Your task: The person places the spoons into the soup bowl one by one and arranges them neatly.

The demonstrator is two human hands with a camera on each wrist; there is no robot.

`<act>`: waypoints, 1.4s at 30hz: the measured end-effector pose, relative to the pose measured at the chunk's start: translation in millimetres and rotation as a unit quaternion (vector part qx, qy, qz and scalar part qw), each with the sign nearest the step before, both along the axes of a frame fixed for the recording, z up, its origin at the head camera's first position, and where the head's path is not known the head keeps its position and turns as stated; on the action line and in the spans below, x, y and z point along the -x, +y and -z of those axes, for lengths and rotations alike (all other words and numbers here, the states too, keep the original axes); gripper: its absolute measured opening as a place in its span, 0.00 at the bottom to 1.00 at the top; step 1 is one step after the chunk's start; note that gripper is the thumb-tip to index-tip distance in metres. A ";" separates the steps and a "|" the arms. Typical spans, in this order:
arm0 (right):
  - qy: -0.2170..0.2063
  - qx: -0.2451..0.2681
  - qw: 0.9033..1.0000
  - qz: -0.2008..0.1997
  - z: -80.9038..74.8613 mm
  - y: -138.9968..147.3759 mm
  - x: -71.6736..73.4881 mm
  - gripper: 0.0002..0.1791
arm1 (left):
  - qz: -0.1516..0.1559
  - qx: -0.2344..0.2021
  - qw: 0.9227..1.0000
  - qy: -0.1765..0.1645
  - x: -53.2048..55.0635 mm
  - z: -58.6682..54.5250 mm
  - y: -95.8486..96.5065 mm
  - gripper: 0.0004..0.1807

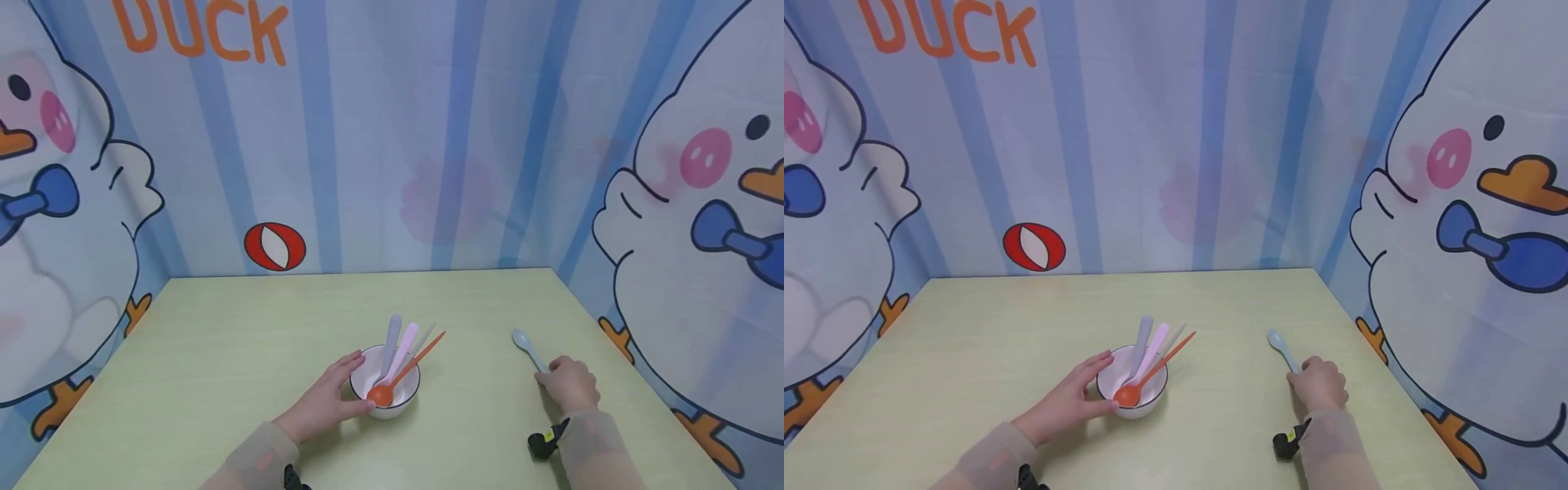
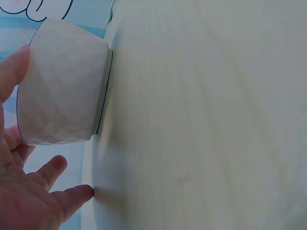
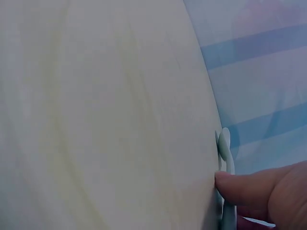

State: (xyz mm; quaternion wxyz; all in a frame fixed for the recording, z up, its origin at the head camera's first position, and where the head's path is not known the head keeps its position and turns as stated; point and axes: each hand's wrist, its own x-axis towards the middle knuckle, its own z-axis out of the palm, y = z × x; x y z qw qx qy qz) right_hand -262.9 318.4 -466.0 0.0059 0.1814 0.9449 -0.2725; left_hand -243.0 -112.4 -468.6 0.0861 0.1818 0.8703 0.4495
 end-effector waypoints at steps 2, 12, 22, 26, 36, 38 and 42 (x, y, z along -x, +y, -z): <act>0.007 0.003 1.000 0.007 1.3 -0.5 0.6 0.23 | 0.001 -0.001 1.000 0.001 -0.3 0.0 -0.1 0.48; 0.044 0.044 0.997 0.048 7.6 -2.5 1.2 0.19 | 0.002 -0.001 1.000 0.011 -1.6 -0.9 -0.1 0.48; 0.104 0.185 0.976 0.047 -6.2 -10.4 -1.6 0.26 | 0.002 -0.001 1.000 0.008 -0.5 -0.1 -0.3 0.48; 0.121 0.262 0.957 -0.014 -29.6 -25.3 -2.3 0.31 | 0.003 -0.004 1.000 0.013 -1.5 -0.2 -0.2 0.48; 0.155 0.269 0.927 -0.210 -59.6 -67.1 1.5 0.19 | 0.003 -0.013 1.000 0.017 -2.8 -1.9 -0.4 0.48; 0.153 0.241 0.922 -0.261 -60.8 -75.4 3.6 0.14 | 0.003 -0.012 1.000 0.018 -2.7 -2.0 -0.3 0.48; 0.145 0.150 0.905 -0.370 -63.5 -94.9 7.2 0.05 | 0.003 -0.011 1.000 0.018 -2.4 -1.5 -0.2 0.48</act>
